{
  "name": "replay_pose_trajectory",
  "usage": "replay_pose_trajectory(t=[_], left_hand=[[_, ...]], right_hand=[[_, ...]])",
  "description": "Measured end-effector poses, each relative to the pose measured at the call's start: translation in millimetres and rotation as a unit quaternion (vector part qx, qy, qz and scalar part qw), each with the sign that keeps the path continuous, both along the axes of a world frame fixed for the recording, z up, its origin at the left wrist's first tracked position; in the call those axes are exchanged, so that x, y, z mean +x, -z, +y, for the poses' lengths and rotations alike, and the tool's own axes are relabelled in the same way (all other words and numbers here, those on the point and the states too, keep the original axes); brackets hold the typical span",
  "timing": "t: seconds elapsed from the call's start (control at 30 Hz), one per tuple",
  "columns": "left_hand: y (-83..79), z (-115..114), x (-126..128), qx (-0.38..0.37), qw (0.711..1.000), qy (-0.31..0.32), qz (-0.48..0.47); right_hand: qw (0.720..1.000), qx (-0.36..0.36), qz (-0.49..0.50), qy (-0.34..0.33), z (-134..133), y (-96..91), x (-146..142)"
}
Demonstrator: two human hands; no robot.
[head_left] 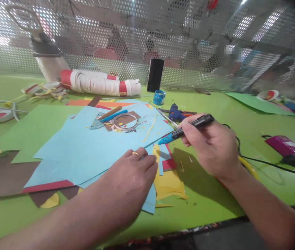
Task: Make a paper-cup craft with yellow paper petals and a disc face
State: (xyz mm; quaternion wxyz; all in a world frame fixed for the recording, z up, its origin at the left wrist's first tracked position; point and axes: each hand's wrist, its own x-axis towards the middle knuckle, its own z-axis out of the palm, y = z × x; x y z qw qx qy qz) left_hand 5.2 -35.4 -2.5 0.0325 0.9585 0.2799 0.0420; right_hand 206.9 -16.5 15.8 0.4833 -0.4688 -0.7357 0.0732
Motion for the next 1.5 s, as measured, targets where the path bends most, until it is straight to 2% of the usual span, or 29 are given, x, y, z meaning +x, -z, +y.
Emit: replay_pose_trajectory(t=[0.07, 0.23, 0.57, 1.5], left_hand=[[0.6, 0.3, -0.4, 0.000, 1.000, 0.004, -0.005], [1.8, 1.0, -0.2, 0.005, 1.000, 0.004, -0.011], [2.5, 1.0, 0.6, 0.006, 1.000, -0.001, -0.011], [3.1, 0.5, -0.6, 0.008, 1.000, 0.004, -0.018]], right_hand=[[1.000, 0.002, 0.016, 0.009, -0.6, -1.2, 0.4], [1.000, -0.023, -0.014, -0.015, 1.6, 1.5, 2.1], [0.998, -0.045, -0.035, -0.006, 4.5, 3.4, 1.0], [0.996, -0.062, -0.062, -0.008, 4.5, 6.0, 1.3]])
